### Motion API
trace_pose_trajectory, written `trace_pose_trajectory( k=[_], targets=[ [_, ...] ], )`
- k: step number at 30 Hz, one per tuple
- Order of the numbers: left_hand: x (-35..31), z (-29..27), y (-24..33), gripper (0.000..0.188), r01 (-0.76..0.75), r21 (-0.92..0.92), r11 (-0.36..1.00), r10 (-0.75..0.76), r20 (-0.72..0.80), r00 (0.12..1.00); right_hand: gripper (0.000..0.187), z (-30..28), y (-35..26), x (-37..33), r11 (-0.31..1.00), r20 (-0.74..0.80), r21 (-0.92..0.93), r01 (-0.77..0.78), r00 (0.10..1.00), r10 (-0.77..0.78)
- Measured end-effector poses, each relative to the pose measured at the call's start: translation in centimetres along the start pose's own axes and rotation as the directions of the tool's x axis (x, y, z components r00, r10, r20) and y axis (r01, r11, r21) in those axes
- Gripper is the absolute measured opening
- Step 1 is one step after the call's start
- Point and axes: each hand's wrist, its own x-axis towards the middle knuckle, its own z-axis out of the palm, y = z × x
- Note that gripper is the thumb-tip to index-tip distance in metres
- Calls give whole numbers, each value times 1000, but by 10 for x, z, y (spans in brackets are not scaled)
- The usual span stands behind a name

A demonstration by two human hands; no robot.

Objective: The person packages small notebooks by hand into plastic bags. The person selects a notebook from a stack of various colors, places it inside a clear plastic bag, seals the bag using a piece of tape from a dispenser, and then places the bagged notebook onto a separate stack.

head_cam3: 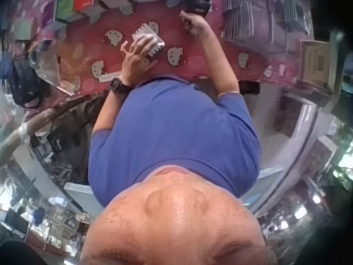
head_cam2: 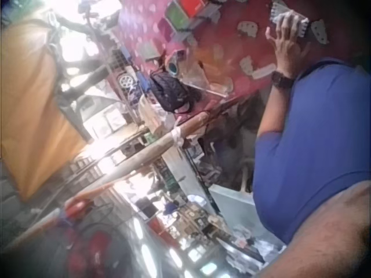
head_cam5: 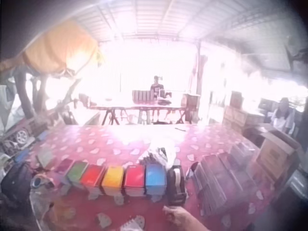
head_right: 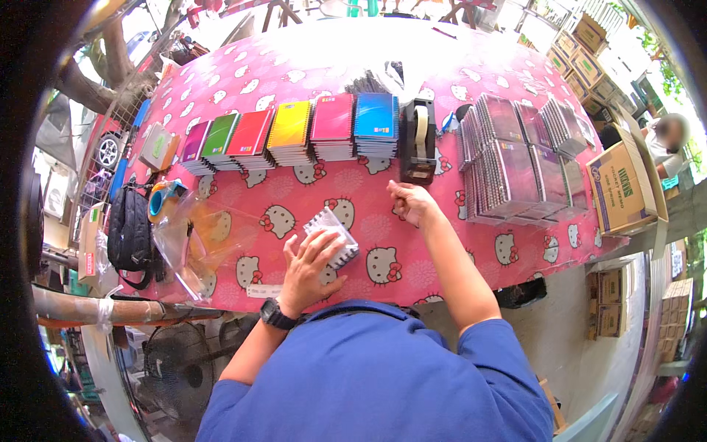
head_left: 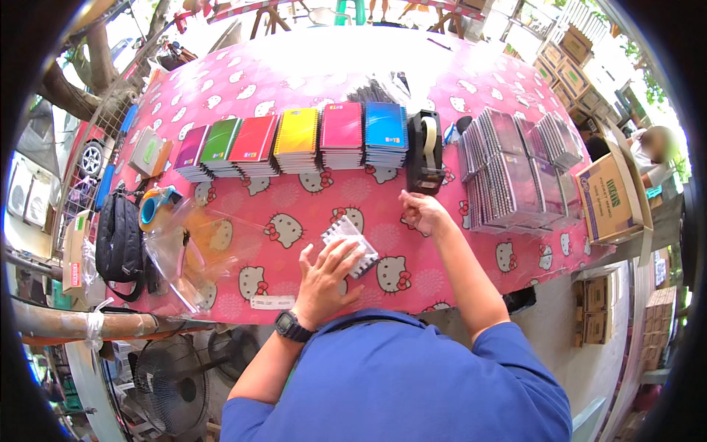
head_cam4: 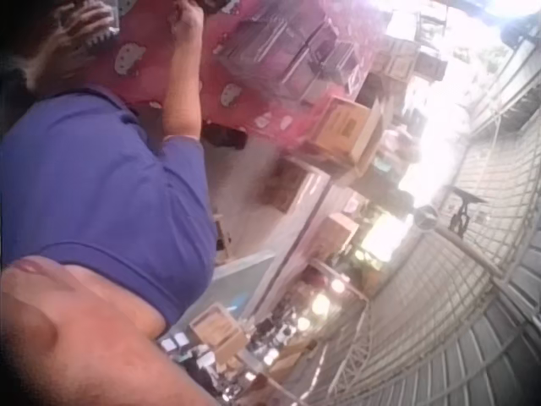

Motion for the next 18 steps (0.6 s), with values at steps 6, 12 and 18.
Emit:
trace_pose_trajectory(
  k=[6, 12, 18],
  targets=[
    [2, -9, -3, 82, 67, 79, 995, -76, 121, 990, 26, 106, -54, -53, 493, 709, -627, 603, 704, 40],
    [10, -21, -3, 84, 17, 47, 999, -25, 161, 987, 48, 139, -44, -47, -225, 386, -882, 414, 909, 158],
    [35, -21, -5, 78, -95, 110, 989, 71, 202, 977, 43, 136, -40, -39, -114, 434, -881, 458, 881, 186]
  ],
)
